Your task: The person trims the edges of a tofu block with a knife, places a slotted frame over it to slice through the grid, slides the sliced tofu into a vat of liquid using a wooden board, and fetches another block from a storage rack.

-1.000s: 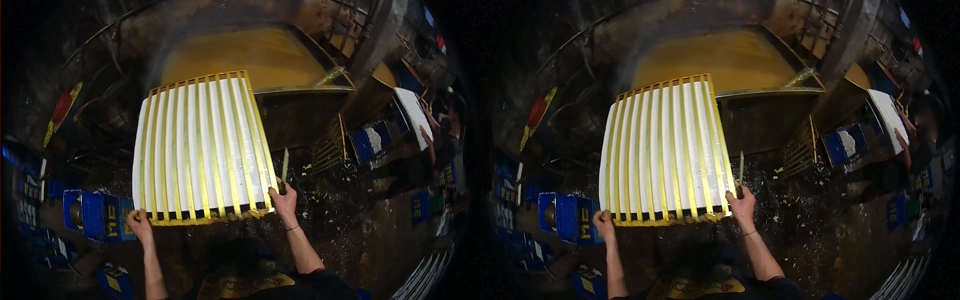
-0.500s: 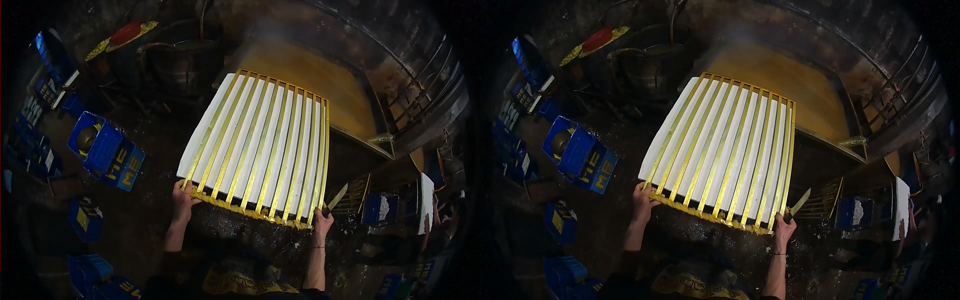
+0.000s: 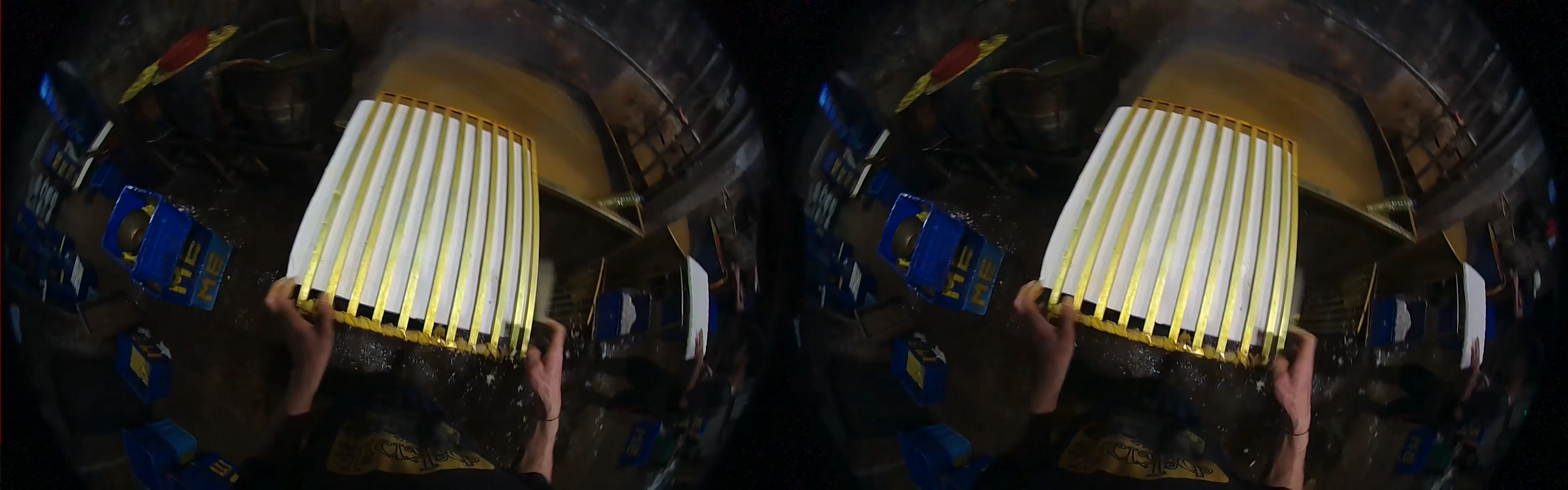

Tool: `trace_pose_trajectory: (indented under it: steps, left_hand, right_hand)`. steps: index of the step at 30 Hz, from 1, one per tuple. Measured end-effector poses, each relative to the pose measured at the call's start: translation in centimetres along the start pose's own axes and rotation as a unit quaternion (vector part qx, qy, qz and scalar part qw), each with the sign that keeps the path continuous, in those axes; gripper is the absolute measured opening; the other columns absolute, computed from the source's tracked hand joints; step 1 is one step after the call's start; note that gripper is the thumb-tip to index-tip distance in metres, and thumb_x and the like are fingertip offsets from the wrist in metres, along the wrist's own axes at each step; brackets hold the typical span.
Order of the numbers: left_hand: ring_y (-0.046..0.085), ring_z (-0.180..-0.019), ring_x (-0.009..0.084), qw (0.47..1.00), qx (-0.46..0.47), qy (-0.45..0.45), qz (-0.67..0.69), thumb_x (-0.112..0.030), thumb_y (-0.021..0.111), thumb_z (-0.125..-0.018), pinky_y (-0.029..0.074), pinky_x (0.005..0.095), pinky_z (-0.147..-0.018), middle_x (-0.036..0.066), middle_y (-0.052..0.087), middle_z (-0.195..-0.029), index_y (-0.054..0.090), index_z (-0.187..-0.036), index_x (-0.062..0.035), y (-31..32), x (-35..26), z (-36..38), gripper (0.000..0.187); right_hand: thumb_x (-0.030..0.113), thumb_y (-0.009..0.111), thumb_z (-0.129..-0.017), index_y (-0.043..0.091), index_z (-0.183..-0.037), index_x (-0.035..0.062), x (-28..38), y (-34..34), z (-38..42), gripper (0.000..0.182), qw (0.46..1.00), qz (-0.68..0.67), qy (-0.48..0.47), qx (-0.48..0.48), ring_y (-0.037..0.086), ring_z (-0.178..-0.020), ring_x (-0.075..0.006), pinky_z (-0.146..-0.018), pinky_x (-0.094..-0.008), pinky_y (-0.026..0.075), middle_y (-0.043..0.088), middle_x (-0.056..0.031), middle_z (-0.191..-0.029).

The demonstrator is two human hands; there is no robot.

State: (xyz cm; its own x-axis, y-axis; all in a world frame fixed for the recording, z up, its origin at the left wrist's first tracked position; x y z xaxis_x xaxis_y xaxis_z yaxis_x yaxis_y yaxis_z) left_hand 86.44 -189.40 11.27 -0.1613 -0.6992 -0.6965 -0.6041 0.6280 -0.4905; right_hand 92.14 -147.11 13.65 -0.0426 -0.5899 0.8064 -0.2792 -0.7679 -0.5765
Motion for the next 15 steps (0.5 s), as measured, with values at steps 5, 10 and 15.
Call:
trace_pose_trajectory:
  steps: [5,10,15]
  left_hand:
    - [0.056,-0.112,0.0323,0.857,0.437,0.190,0.195,-0.008,0.073,-0.083,0.044,0.0393,-0.096,0.016,0.058,-0.121,0.058,-0.121,-0.0003,6.7,-11.8,4.7,0.041]
    - [0.062,-0.073,0.0126,0.719,0.633,-0.054,0.282,-0.020,0.068,-0.092,0.049,0.0280,-0.066,0.007,0.067,-0.080,0.065,-0.097,0.0002,12.0,-9.9,7.2,0.022]
    - [0.056,-0.086,0.0073,0.621,0.642,-0.143,0.426,-0.022,0.064,-0.096,0.047,0.0242,-0.076,0.003,0.064,-0.093,0.060,-0.106,-0.0001,18.8,-12.9,4.9,0.024]
  right_hand:
    - [0.000,0.070,-0.075,0.068,-0.112,0.0007,8.3,4.4,2.7,0.037,0.950,-0.010,-0.003,0.311,0.066,-0.088,-0.0272,-0.081,-0.0372,0.050,0.069,-0.0148,-0.103]
    - [0.003,0.068,-0.081,0.064,-0.121,-0.0010,8.1,2.1,4.4,0.040,0.896,-0.393,0.109,0.173,0.064,-0.100,-0.0188,-0.091,-0.0311,0.050,0.069,-0.0131,-0.105]
    - [0.008,0.066,-0.088,0.067,-0.109,-0.0035,9.5,1.1,-2.5,0.024,0.989,-0.106,0.027,0.098,0.063,-0.077,-0.0102,-0.067,-0.0280,0.052,0.070,-0.0085,-0.086]
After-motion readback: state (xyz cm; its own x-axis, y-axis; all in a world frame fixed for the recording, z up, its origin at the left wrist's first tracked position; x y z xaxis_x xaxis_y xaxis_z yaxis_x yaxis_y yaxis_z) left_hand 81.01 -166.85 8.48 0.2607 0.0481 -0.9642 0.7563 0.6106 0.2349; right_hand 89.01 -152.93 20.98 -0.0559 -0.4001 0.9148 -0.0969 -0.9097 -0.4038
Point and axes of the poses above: each hand's wrist, its own z-axis away from the middle knuckle, its own y-axis out of the palm, x = y × z, the point moved 7 cm from there along -z, towards the middle knuckle
